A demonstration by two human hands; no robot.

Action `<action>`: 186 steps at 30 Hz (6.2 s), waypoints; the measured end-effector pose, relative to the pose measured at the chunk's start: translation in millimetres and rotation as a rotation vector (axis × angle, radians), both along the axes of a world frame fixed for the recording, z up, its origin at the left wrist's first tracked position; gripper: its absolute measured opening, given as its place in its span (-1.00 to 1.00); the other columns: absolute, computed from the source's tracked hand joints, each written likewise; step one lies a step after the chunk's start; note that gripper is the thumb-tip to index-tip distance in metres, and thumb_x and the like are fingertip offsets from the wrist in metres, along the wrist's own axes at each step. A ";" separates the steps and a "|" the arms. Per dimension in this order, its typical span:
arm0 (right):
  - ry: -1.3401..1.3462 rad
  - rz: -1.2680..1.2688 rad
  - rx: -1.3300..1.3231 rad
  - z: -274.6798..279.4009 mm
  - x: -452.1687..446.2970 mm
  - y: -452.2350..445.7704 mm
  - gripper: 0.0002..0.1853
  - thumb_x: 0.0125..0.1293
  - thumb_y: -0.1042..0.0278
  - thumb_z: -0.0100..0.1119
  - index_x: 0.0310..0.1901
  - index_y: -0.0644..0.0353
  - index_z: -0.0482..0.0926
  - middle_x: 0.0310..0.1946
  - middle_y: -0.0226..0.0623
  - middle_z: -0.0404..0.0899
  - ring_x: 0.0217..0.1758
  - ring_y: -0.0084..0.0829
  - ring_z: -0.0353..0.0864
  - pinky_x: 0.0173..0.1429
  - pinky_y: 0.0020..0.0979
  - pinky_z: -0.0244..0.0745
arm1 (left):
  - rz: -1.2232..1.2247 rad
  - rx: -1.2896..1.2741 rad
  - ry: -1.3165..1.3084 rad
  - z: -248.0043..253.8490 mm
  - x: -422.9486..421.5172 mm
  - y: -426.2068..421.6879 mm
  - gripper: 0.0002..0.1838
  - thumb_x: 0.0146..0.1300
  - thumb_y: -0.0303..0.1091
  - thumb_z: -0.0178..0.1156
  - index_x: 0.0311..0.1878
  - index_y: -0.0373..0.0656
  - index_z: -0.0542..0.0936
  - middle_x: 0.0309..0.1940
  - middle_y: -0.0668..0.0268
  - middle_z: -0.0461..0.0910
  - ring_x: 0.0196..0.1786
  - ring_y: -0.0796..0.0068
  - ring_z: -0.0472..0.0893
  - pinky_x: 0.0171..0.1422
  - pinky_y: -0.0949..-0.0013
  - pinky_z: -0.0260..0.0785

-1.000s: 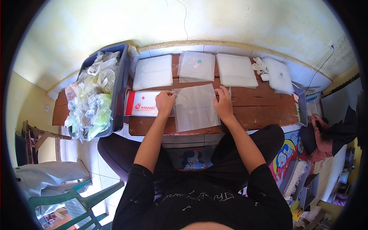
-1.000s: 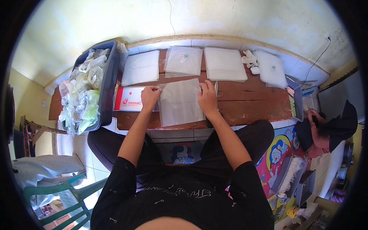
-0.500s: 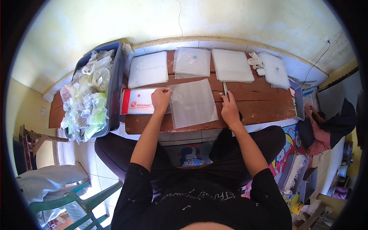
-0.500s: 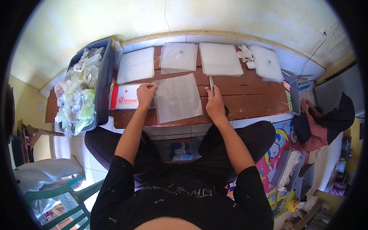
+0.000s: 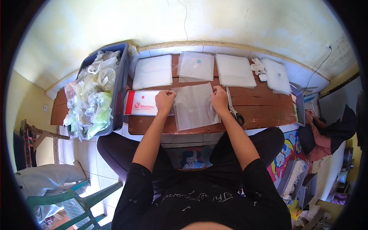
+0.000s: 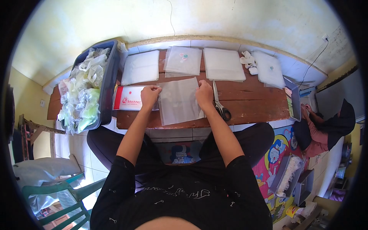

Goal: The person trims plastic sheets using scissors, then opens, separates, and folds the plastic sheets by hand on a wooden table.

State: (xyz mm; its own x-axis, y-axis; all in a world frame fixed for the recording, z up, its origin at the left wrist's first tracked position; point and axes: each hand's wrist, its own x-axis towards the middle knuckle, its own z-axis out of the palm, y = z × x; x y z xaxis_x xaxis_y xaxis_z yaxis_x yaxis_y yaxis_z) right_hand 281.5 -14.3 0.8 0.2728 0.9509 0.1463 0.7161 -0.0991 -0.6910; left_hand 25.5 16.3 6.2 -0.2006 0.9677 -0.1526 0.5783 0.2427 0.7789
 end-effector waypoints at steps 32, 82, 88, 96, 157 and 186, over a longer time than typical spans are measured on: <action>-0.178 0.149 0.317 7.1 -8.8 -8.6 -0.63 0.23 0.42 0.22 0.07 0.32 0.50 0.15 0.05 0.48 0.26 0.04 0.42 0.33 -0.07 0.34 | -0.384 0.566 0.278 10.9 39.6 -38.7 -0.40 0.31 -0.16 0.22 0.31 -0.30 0.38 0.34 -0.04 0.35 0.41 0.01 0.32 0.43 0.07 0.20; -0.486 0.365 0.193 -24.7 -22.7 -19.4 -0.48 0.45 0.10 0.00 0.36 0.12 0.40 0.44 -0.03 0.27 0.53 -0.05 0.18 0.58 -0.06 0.01 | -0.594 0.407 0.664 -33.7 73.4 -52.2 -0.36 0.52 -0.01 -0.19 0.55 -0.12 0.14 0.59 0.16 0.02 0.63 0.19 -0.02 0.64 -0.02 -0.22; -0.492 0.374 0.170 -24.3 -17.6 -17.8 -0.47 0.46 0.07 0.00 0.38 0.10 0.38 0.46 -0.06 0.24 0.54 -0.06 0.15 0.58 -0.07 0.00 | -0.593 0.354 0.692 -29.7 74.9 -53.7 -0.34 0.52 0.04 -0.22 0.57 -0.06 0.09 0.61 0.22 -0.03 0.64 0.23 -0.06 0.65 0.00 -0.27; -0.538 0.368 0.147 -24.3 -4.7 -14.6 -0.41 0.45 0.01 -0.03 0.42 0.12 0.33 0.48 -0.03 0.20 0.55 -0.06 0.13 0.60 -0.08 -0.04 | -0.589 0.365 0.668 -27.5 74.5 -54.7 -0.33 0.51 0.05 -0.21 0.56 -0.08 0.12 0.60 0.20 -0.01 0.64 0.22 -0.05 0.65 -0.02 -0.28; -0.147 0.186 0.110 87.2 -33.6 26.0 -0.84 -0.04 0.47 0.36 -0.38 0.33 0.69 -0.42 0.06 0.67 -0.28 0.01 0.70 -0.12 -0.18 0.59 | -0.330 0.600 0.159 43.2 50.8 -56.9 -0.28 0.52 -0.04 -0.09 0.53 -0.35 0.06 0.55 -0.09 0.02 0.59 -0.06 0.00 0.61 -0.05 -0.20; 0.526 0.021 -0.204 -10.3 -1.5 45.4 -0.83 -0.02 0.55 0.45 -0.34 0.34 0.72 -0.43 -0.22 0.73 -0.40 -0.47 0.70 -0.28 -0.44 0.61 | -0.535 0.439 0.302 4.0 55.1 -45.7 -0.33 0.51 -0.06 -0.06 0.51 -0.29 0.14 0.54 0.01 0.09 0.59 0.06 0.05 0.62 -0.02 -0.15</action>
State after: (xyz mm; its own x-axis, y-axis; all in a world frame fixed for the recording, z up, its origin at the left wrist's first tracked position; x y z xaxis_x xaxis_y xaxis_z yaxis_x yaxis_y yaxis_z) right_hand 279.9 31.1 -9.4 0.2403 0.9515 -0.1920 0.2838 -0.2580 -0.9235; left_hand 80.6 -29.5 10.2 0.3422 0.9041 0.2561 0.7339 -0.4274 0.5279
